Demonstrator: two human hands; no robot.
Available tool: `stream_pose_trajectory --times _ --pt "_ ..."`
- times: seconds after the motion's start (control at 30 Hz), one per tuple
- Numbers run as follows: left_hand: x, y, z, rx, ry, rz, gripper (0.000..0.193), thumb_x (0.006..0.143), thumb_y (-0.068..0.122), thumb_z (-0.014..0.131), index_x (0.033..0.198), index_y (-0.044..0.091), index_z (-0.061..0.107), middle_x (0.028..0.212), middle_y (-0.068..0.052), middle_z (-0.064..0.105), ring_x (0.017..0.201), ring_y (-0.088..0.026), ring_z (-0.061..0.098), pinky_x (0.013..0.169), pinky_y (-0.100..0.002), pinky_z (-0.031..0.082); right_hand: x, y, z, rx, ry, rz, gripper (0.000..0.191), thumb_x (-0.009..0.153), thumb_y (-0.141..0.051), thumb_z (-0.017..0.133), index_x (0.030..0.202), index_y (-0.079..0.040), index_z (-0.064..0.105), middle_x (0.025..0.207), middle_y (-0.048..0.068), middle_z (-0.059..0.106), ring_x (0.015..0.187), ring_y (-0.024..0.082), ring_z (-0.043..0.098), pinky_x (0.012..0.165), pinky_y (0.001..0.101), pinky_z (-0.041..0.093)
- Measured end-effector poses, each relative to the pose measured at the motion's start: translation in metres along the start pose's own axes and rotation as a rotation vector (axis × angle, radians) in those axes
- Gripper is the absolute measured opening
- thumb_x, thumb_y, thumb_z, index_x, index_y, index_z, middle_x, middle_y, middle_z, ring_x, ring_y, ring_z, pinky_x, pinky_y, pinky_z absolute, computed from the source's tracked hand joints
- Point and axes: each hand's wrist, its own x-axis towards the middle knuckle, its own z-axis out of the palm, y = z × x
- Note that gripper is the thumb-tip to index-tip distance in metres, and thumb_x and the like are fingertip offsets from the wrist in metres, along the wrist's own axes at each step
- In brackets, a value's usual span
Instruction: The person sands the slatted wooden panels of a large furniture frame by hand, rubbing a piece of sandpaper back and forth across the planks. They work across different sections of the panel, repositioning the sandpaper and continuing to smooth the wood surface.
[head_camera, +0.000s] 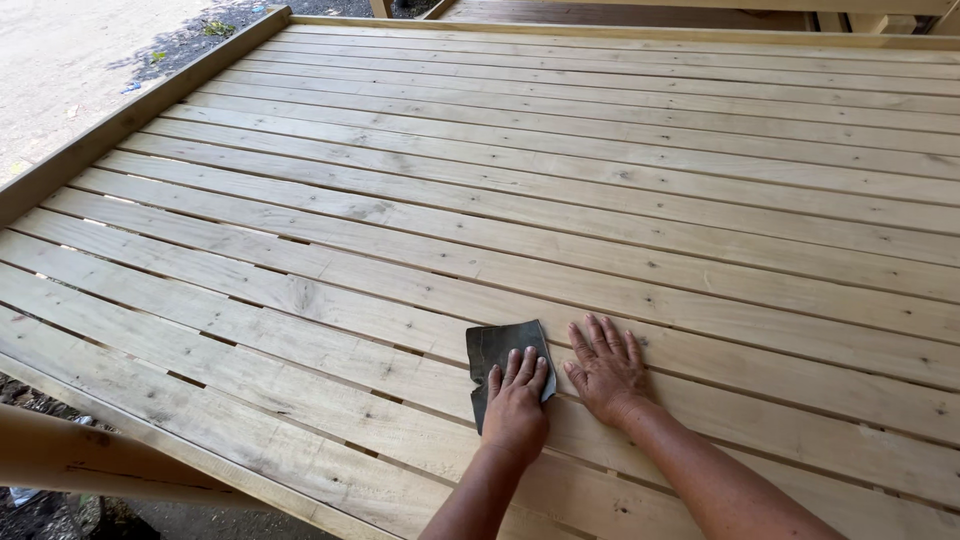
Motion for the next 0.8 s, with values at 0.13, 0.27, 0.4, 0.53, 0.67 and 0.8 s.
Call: stream_pose_trajectory --times 0.13,0.27,0.4,0.53,0.67,0.8 --pt "0.001 -0.05 -0.032 0.085 0.059 -0.095 0.066 0.09 0.009 0.049 0.155 0.021 0.044 0.169 -0.001 0.025 0.158 -0.023 0.016 0.125 -0.049 0.011 -0.003 -0.006 -0.003 0.007 0.02 -0.017 0.071 0.102 -0.06 0.025 0.164 -0.028 0.008 0.172 0.002 0.001 0.158 0.023 -0.002 0.125 0.0482 -0.001" --pt "0.007 -0.093 -0.071 0.051 0.131 -0.24 0.057 0.098 0.019 0.049 0.154 0.017 0.041 0.168 -0.003 0.025 0.157 -0.025 0.015 0.125 -0.05 0.01 -0.005 -0.019 -0.009 -0.003 0.003 0.007 0.071 0.102 -0.059 0.026 0.164 -0.029 0.008 0.172 0.001 0.002 0.158 0.022 -0.002 0.125 0.0467 -0.001" --pt "-0.021 -0.079 -0.055 0.027 0.019 -0.049 0.068 0.089 0.003 0.048 0.156 0.016 0.041 0.169 -0.006 0.023 0.158 -0.026 0.012 0.126 -0.05 0.006 0.0 -0.046 -0.016 -0.062 0.025 0.079 0.069 0.103 -0.055 0.026 0.165 -0.028 0.008 0.173 0.001 0.002 0.158 0.023 0.0 0.125 0.0464 0.001" --pt "-0.052 -0.094 -0.061 -0.059 -0.139 0.098 0.069 0.089 0.0 0.045 0.154 0.022 0.047 0.171 0.001 0.028 0.161 -0.019 0.017 0.131 -0.045 0.008 0.004 -0.07 -0.022 -0.037 0.0 0.152 0.071 0.103 -0.055 0.026 0.164 -0.028 0.005 0.173 0.002 -0.002 0.157 0.024 -0.002 0.125 0.0455 0.0" --pt "-0.048 -0.194 -0.124 0.118 0.009 -0.147 0.08 0.081 0.001 0.053 0.156 0.024 0.039 0.17 0.003 0.023 0.158 -0.018 0.013 0.128 -0.043 0.008 -0.004 -0.088 -0.021 0.004 0.015 0.176 0.071 0.102 -0.055 0.026 0.164 -0.027 0.005 0.173 0.001 -0.003 0.158 0.023 -0.002 0.125 0.0458 0.0" --pt "-0.051 -0.253 -0.163 0.121 0.158 -0.376 0.072 0.087 0.011 0.058 0.155 0.02 0.038 0.169 0.002 0.023 0.158 -0.019 0.014 0.127 -0.046 0.01 -0.004 -0.122 -0.023 -0.009 -0.027 0.253 0.074 0.103 -0.057 0.028 0.165 -0.024 0.005 0.173 0.005 -0.003 0.158 0.027 -0.003 0.125 0.0467 0.0"
